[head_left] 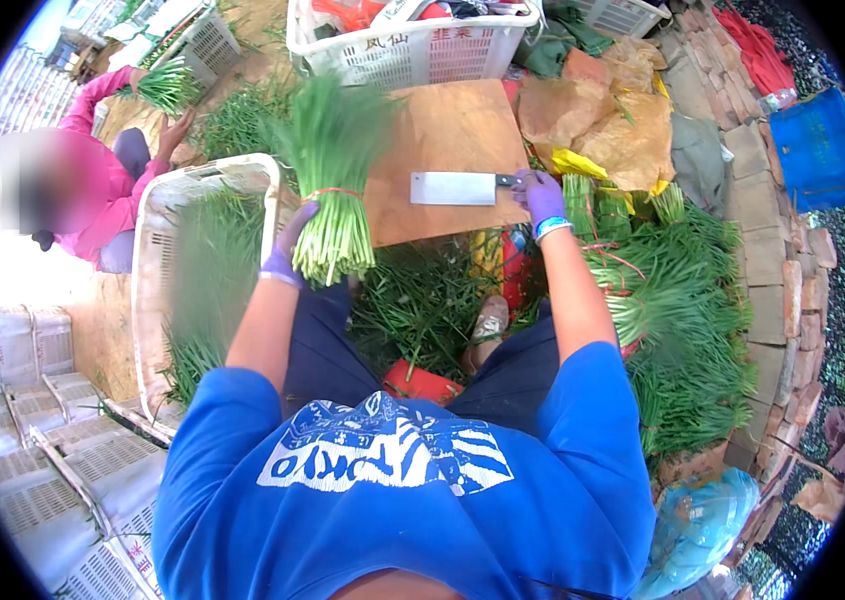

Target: The person bunches stalks of green chives, secures them with red ties, and trims the root ends with a cleaver.

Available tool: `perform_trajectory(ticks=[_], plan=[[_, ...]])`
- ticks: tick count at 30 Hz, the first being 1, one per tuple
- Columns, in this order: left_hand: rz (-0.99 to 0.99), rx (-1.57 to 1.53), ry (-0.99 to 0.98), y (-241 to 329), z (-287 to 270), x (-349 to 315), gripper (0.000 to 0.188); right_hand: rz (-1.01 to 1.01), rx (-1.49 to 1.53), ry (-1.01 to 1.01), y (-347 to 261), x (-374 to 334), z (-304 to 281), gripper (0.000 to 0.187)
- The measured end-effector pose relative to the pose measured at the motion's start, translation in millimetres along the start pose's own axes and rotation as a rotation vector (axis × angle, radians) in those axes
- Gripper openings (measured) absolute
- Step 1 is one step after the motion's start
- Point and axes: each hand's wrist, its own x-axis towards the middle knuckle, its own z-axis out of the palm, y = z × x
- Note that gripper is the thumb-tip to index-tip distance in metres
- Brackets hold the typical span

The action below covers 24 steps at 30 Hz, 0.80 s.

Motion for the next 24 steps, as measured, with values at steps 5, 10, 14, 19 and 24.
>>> perform_trajectory(ticks=[5, 10, 14, 19, 24], plan=[[0.210, -0.545, -0.087, -25, 26, -3, 0.067, -0.377, -1.266, -0.116, -15, 18, 30, 0.047], [-0.038, -0.410, 0.111, -73, 28, 58, 0.075, -0.296, -1.218, -0.321, 9, 26, 42, 0.033], [-0.125, -0.017, 0.038, -82, 7, 82, 0.070, -0.162, -1.070, -0.519, -1, 12, -5, 0.026], [0.085, 1.014, -0.068, -60, 19, 81, 0.051, 0.119, -0.816, -0.338, 13, -9, -95, 0.027], [0.829, 2.318, -0.119, -9, 87, 121, 0.108, 0.112, 0.179, -0.012, -23, -61, -105, 0.017]])
